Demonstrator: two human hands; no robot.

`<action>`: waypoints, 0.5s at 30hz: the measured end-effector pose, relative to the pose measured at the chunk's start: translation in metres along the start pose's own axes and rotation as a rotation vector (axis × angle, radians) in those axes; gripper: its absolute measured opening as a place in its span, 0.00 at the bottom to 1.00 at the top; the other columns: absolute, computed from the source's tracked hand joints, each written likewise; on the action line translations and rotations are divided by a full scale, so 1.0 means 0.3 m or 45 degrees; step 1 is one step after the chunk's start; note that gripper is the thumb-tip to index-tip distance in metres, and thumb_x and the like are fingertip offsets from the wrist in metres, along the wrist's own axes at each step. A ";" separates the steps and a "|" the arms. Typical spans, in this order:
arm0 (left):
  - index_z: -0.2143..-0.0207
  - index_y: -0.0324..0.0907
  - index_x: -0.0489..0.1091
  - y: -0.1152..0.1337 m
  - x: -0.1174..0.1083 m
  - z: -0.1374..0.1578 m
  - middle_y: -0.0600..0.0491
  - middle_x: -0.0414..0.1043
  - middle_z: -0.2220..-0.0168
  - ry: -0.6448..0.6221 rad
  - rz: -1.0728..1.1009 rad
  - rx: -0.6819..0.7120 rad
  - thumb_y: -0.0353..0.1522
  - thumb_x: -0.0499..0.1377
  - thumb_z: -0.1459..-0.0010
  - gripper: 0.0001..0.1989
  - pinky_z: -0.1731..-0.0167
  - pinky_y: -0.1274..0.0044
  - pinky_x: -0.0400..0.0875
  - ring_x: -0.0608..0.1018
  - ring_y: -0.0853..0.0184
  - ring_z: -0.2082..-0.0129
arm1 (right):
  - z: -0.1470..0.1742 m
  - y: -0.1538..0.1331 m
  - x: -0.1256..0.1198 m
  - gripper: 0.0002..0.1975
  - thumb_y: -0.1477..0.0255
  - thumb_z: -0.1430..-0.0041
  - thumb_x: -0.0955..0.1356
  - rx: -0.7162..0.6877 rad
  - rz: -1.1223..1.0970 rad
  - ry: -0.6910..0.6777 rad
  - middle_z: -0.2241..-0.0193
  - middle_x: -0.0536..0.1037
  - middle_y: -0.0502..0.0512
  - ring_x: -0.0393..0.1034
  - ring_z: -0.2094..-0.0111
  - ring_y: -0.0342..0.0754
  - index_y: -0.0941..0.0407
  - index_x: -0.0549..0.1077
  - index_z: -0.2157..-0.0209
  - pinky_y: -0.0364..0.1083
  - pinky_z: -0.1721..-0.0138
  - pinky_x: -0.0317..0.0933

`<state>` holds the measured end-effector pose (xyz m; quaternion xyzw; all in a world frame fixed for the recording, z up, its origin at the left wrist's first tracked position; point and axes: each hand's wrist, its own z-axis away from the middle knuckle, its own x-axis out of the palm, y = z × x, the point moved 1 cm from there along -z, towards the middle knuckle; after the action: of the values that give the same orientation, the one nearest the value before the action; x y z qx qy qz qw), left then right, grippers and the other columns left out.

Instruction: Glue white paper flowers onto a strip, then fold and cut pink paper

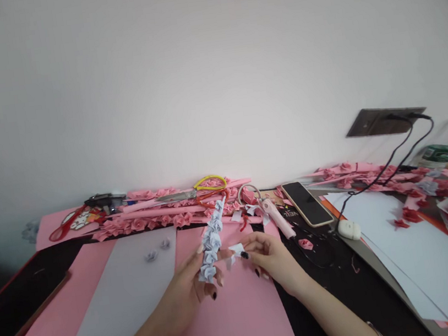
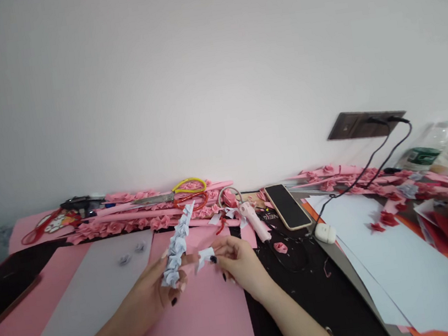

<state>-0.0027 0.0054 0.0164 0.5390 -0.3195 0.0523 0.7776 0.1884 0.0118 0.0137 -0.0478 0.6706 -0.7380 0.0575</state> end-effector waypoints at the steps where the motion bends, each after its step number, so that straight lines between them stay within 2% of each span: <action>1: 0.61 0.41 0.68 -0.001 -0.005 -0.002 0.52 0.69 0.67 0.024 -0.008 0.014 0.38 0.51 0.41 0.12 0.80 0.83 0.64 0.69 0.75 0.77 | -0.004 0.006 -0.006 0.10 0.74 0.53 0.65 -0.027 0.021 0.044 0.77 0.71 0.47 0.52 0.89 0.34 0.58 0.67 0.66 0.37 0.89 0.46; 5: 0.62 0.41 0.69 0.002 -0.015 -0.007 0.55 0.64 0.73 0.105 0.001 0.069 0.40 0.52 0.42 0.14 0.79 0.84 0.63 0.67 0.75 0.77 | -0.022 0.033 -0.044 0.11 0.74 0.51 0.64 -0.229 0.258 0.253 0.80 0.69 0.48 0.60 0.82 0.40 0.58 0.68 0.62 0.40 0.82 0.53; 8: 0.62 0.42 0.69 0.009 -0.012 -0.009 0.55 0.64 0.69 0.131 0.016 0.095 0.41 0.52 0.43 0.14 0.78 0.83 0.64 0.67 0.75 0.75 | -0.031 0.041 -0.074 0.13 0.75 0.49 0.63 -0.350 0.594 0.390 0.81 0.69 0.49 0.62 0.80 0.43 0.59 0.69 0.59 0.43 0.75 0.57; 10: 0.62 0.42 0.69 0.011 -0.008 -0.010 0.54 0.65 0.67 0.116 0.027 0.084 0.42 0.53 0.43 0.14 0.77 0.82 0.66 0.68 0.74 0.74 | -0.031 0.034 -0.085 0.17 0.76 0.49 0.62 -0.405 0.709 0.439 0.80 0.69 0.49 0.61 0.79 0.44 0.59 0.67 0.55 0.44 0.73 0.57; 12: 0.63 0.42 0.68 0.012 -0.007 -0.010 0.53 0.65 0.67 0.100 0.034 0.073 0.42 0.54 0.44 0.14 0.76 0.81 0.68 0.69 0.72 0.72 | -0.024 0.015 -0.089 0.20 0.76 0.47 0.60 -0.463 0.694 0.475 0.75 0.68 0.50 0.60 0.78 0.43 0.59 0.62 0.50 0.44 0.73 0.57; 15: 0.67 0.41 0.68 0.008 -0.007 -0.009 0.53 0.64 0.69 0.054 0.041 0.072 0.41 0.53 0.43 0.12 0.74 0.79 0.69 0.69 0.70 0.69 | -0.001 -0.016 -0.073 0.18 0.73 0.43 0.59 -0.529 0.567 0.510 0.67 0.67 0.54 0.60 0.74 0.43 0.56 0.60 0.50 0.42 0.73 0.57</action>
<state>-0.0043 0.0093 0.0166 0.5544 -0.3099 0.0855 0.7677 0.2101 0.0159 0.0185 0.2342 0.7982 -0.5501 0.0732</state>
